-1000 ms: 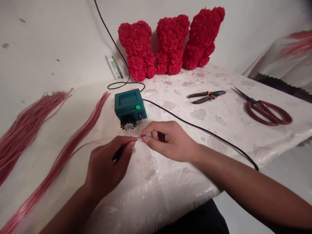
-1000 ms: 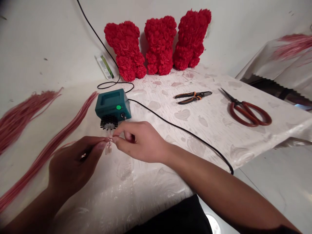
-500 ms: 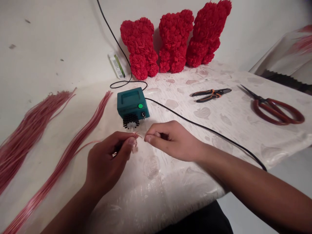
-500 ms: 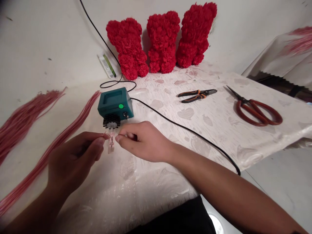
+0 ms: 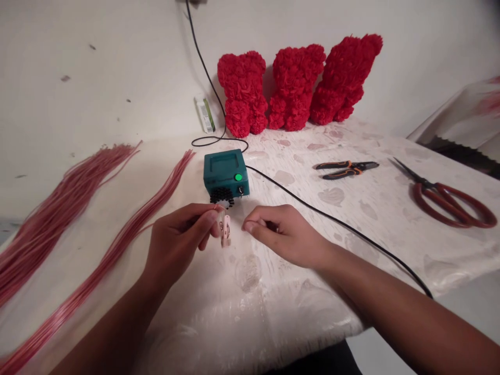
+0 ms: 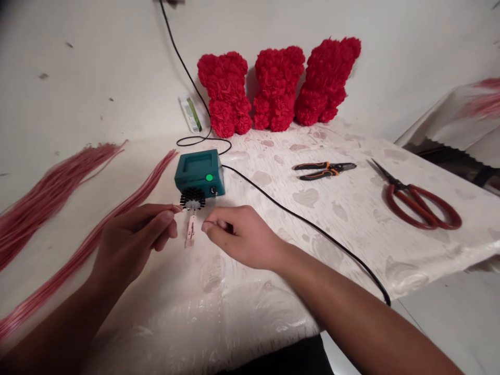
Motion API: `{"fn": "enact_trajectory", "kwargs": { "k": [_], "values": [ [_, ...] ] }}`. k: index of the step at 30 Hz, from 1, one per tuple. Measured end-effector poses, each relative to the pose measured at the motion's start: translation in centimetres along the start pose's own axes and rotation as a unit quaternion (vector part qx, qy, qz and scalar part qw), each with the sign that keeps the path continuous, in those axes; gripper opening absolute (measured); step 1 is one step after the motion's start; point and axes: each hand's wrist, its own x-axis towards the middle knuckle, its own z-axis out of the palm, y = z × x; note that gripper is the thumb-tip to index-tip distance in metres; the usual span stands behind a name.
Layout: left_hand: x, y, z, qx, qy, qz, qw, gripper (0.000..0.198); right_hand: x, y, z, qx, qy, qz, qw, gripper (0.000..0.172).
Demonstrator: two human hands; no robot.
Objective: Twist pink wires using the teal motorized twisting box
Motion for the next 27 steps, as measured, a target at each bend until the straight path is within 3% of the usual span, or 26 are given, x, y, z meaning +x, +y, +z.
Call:
{"fn": "enact_trajectory", "kwargs": {
  "k": [5,10,16,20,27],
  "values": [
    [1.3,-1.5,-1.1,-0.018,0.020,0.007,1.000,0.018,0.3,1.1,0.4,-0.030,0.012,0.015,0.999,0.023],
    [2.4,-3.0,-2.0,0.033,0.033,0.052,0.998,0.024,1.3,1.2,0.3,-0.076,0.073,0.004,0.994,0.026],
    [3.1,-4.1,-2.1,0.059,0.056,0.087,0.993,0.026,5.8,0.5,-1.3,-0.249,0.155,-0.057,0.954,0.028],
    [2.9,-4.0,-1.9,0.099,0.074,0.094,0.988,0.025,8.6,2.6,-1.3,-0.342,0.134,-0.046,0.929,0.038],
    [3.3,-4.8,-1.7,0.208,0.113,0.089,0.968,0.024,8.8,5.9,-0.6,-0.274,0.138,-0.073,0.949,0.047]
  ]
}}
